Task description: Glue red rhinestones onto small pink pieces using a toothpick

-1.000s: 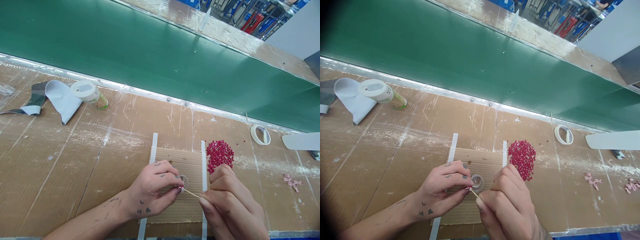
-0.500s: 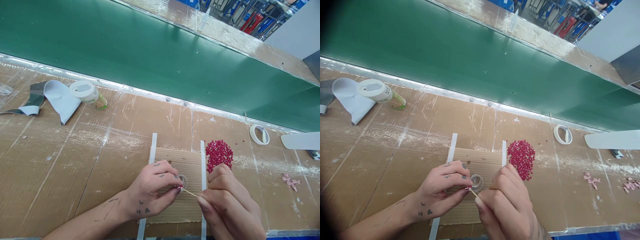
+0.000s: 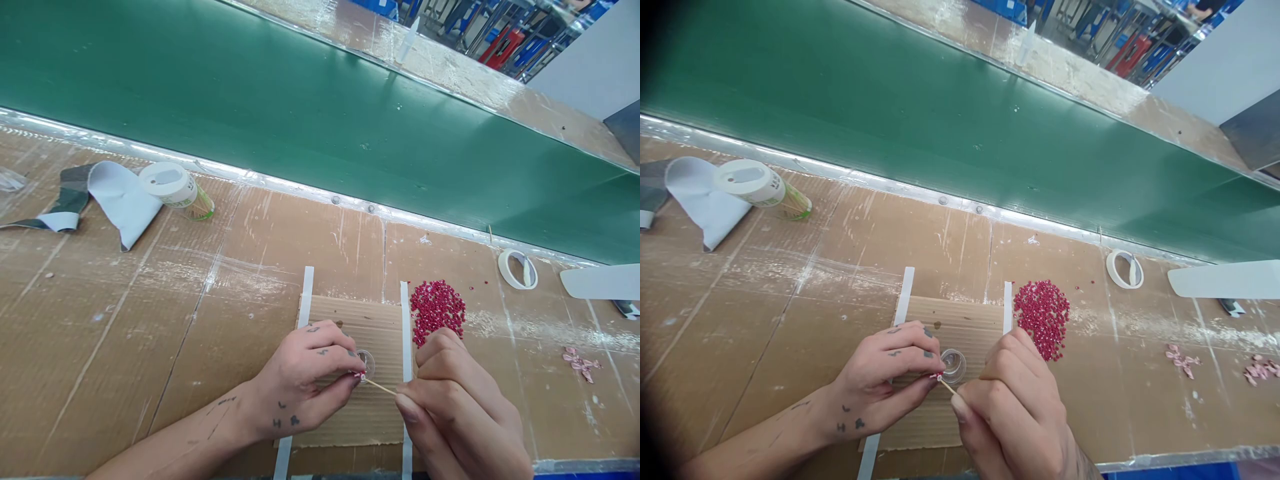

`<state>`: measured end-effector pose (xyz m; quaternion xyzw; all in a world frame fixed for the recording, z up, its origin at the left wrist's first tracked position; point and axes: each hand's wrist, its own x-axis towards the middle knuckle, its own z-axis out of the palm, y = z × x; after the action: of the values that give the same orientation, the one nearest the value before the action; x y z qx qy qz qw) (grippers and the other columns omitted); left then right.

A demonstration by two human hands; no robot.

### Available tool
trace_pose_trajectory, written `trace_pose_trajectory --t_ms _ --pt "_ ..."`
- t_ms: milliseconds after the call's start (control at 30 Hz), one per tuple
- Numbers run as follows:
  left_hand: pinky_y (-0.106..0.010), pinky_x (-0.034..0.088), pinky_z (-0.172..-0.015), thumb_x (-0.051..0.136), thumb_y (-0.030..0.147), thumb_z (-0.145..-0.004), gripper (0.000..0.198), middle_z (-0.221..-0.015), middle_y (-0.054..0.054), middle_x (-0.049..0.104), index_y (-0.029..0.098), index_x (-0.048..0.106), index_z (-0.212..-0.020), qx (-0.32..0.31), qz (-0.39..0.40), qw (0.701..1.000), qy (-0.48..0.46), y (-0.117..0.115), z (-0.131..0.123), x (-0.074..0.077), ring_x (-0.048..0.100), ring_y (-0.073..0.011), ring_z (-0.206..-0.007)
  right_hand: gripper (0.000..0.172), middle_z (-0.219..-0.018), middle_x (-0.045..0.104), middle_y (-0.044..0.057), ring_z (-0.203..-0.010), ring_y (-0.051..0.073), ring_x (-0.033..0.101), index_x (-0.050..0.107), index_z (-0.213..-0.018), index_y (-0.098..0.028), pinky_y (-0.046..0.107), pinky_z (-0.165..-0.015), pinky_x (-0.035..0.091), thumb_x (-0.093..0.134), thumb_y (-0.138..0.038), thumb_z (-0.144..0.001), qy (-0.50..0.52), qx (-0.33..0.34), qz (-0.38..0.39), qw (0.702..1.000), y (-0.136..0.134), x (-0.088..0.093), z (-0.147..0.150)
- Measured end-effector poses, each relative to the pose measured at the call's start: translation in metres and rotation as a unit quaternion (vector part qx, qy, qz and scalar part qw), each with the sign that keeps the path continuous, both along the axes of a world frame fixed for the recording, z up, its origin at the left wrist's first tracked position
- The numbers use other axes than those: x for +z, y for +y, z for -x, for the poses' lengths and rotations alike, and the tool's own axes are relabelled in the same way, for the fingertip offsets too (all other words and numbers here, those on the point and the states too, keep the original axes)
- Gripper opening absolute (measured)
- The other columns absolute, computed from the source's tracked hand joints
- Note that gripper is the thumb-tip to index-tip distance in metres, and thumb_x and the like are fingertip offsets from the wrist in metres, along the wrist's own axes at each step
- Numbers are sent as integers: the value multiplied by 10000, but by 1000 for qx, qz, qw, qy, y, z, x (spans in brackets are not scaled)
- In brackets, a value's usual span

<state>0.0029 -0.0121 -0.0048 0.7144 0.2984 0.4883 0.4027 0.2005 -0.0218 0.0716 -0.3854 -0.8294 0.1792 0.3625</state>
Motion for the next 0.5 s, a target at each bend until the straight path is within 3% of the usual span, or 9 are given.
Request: trace_pose_trajectory --t_ms 333,500 --pt "-266 544 -683 606 91 -907 141 -838 -36 709 192 693 -954 10 -9 1000 4 3 1 2 638 -136 -711 172 -736 492 0 -678 144 457 604 -880 -154 338 -631 409 556 6 -842 19 -16 15 1000 -3 0 -12" --pt "-232 561 -679 632 57 -872 155 -839 -33 714 181 704 -930 18 14 999 25 10 9 5 664 -127 -716 148 -709 462 -10 -682 146 425 567 -808 -171 305 -630 351 559 -80 -925 -86 -16 27 996 0 -23 -15"
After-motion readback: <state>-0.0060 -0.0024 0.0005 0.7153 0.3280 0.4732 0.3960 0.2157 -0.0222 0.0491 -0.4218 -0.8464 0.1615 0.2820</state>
